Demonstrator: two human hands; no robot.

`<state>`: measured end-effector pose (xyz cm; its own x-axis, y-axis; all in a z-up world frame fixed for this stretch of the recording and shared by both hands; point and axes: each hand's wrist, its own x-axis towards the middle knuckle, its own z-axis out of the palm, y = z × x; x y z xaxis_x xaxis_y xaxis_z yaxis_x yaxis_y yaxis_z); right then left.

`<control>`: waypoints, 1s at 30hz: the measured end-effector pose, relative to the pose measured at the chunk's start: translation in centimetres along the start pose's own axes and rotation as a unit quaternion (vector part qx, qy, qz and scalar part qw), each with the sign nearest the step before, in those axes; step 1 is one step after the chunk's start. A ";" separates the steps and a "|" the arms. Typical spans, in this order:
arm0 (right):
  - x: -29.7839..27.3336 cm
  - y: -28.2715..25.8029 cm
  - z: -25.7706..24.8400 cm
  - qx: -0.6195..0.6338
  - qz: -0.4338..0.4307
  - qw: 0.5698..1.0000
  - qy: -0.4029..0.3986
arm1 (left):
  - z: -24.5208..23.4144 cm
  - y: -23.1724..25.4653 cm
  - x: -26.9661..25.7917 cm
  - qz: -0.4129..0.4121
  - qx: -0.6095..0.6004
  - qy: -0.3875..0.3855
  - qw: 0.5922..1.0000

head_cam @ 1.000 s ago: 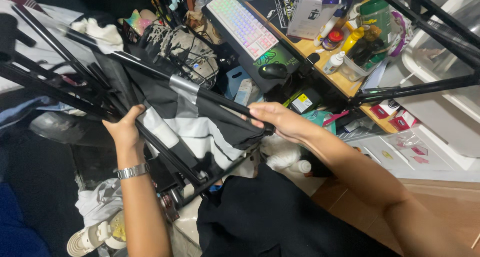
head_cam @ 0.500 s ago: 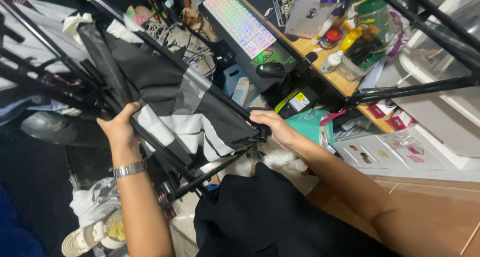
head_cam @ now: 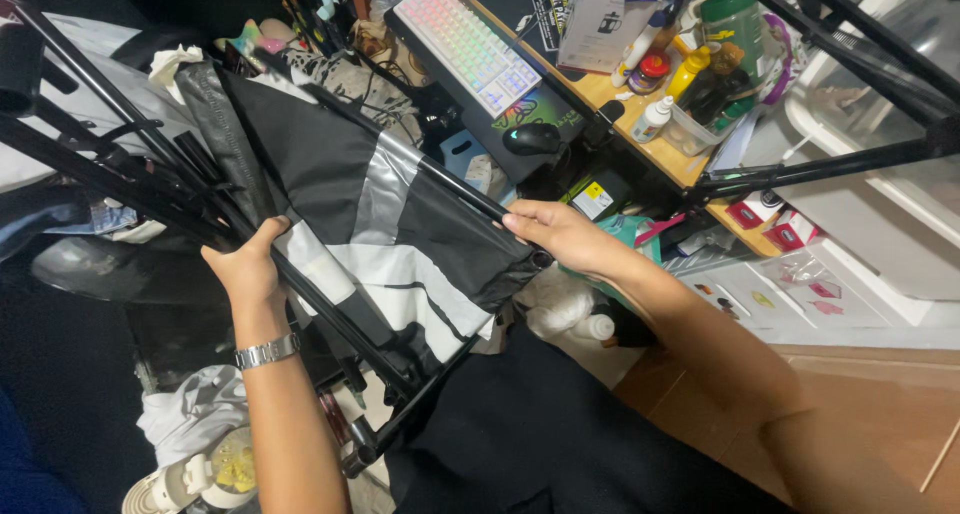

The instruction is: The person assembles a black tripod by unfolding its legs and attaching the central hub. They manipulate the metal poles and fabric cover, securing the components together in a cluttered room.

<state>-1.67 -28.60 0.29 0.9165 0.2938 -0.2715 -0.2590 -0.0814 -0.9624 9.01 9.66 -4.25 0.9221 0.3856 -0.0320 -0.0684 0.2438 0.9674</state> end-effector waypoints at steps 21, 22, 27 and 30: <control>7.7 12.2 0.0 0.085 -0.211 0.969 0.091 | -0.7 5.8 -2.2 0.050 -0.106 -0.110 0.987; 8.6 12.9 0.0 0.000 -0.259 0.961 0.100 | -0.6 6.1 -2.5 0.061 -0.091 -0.119 0.987; 11.1 12.8 -0.3 0.101 -0.227 0.954 0.168 | -1.0 6.8 -3.3 0.036 -0.109 -0.093 0.989; 11.7 10.4 -0.9 0.264 -0.219 0.927 0.155 | -2.1 6.3 -3.0 0.002 -0.109 -0.074 0.991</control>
<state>6.63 -26.88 -12.94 0.9913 -0.1055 0.0791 0.1205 0.4816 -0.8680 5.00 11.92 1.42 0.9666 0.2550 0.0241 -0.1372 0.4361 0.8894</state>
